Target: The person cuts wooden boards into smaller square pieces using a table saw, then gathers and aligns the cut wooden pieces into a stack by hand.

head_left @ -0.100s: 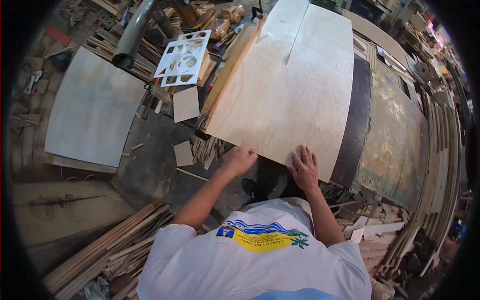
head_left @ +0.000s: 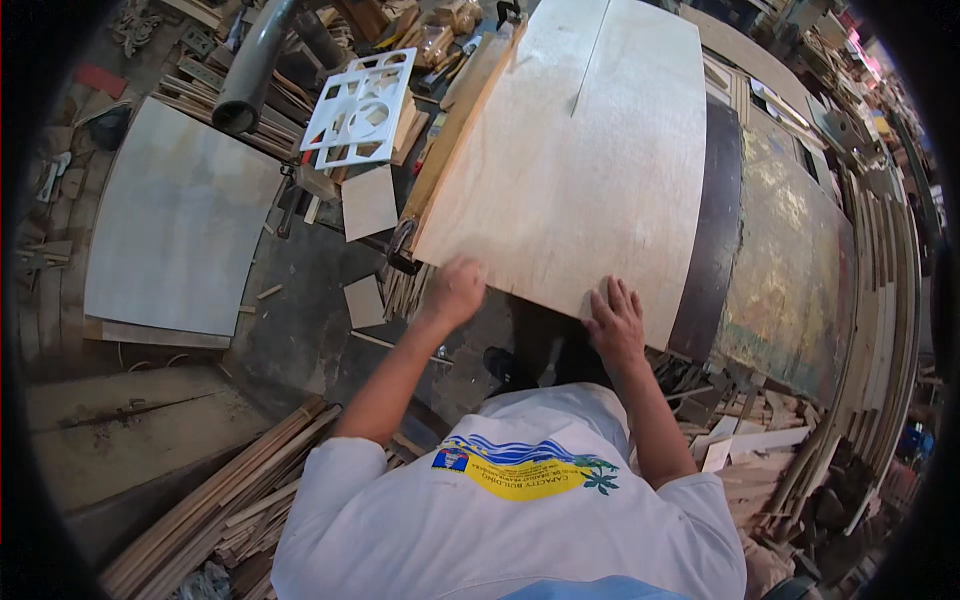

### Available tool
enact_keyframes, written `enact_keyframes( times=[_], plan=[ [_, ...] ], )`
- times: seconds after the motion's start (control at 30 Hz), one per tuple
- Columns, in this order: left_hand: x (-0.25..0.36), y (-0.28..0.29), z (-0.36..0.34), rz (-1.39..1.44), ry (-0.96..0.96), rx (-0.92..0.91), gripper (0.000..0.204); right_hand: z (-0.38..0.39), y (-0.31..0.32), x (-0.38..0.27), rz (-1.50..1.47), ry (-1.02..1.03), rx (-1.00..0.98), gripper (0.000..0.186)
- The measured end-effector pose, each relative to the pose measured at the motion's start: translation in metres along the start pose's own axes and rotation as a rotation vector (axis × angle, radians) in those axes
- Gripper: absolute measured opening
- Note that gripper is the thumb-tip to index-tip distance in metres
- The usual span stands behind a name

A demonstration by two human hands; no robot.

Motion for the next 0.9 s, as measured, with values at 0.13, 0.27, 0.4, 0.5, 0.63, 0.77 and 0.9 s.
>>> enact_keyframes(
  times=[0.13,0.27,0.4,0.5,0.63,0.77,0.9],
  plan=[
    [-0.004,0.003,-0.041,-0.133,-0.131,0.082,0.02,-0.017,0.01,0.031,0.028,0.04,-0.023,0.059],
    [-0.001,-0.003,-0.078,-0.267,-0.247,-0.011,0.031,-0.038,0.015,0.05,0.04,0.031,-0.03,0.059],
    [0.01,-0.015,-0.097,-0.275,-0.326,-0.095,0.048,-0.054,0.019,0.063,0.039,0.001,-0.035,0.057],
    [0.011,-0.023,-0.115,-0.363,-0.324,-0.224,0.059,-0.064,0.021,0.07,0.047,-0.025,-0.065,0.057],
    [0.009,-0.026,-0.131,-0.359,-0.449,-0.195,0.058,-0.077,0.024,0.082,0.034,-0.022,-0.071,0.059],
    [0.016,-0.03,-0.159,-0.358,-0.457,-0.12,0.053,-0.096,0.027,0.102,0.03,-0.019,-0.064,0.059],
    [0.026,-0.033,-0.193,-0.37,-0.47,-0.11,0.053,-0.123,0.033,0.125,0.035,-0.029,-0.079,0.059]
  ],
)
Point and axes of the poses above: each hand's wrist, its own z-axis away from the middle knuckle, its own y-axis out of the back of the hand, x = y × z, the point moved 9 cm from there along -z, towards the middle knuckle, and after that the axes turned 13 degrees about y, right-handed, at the moved point
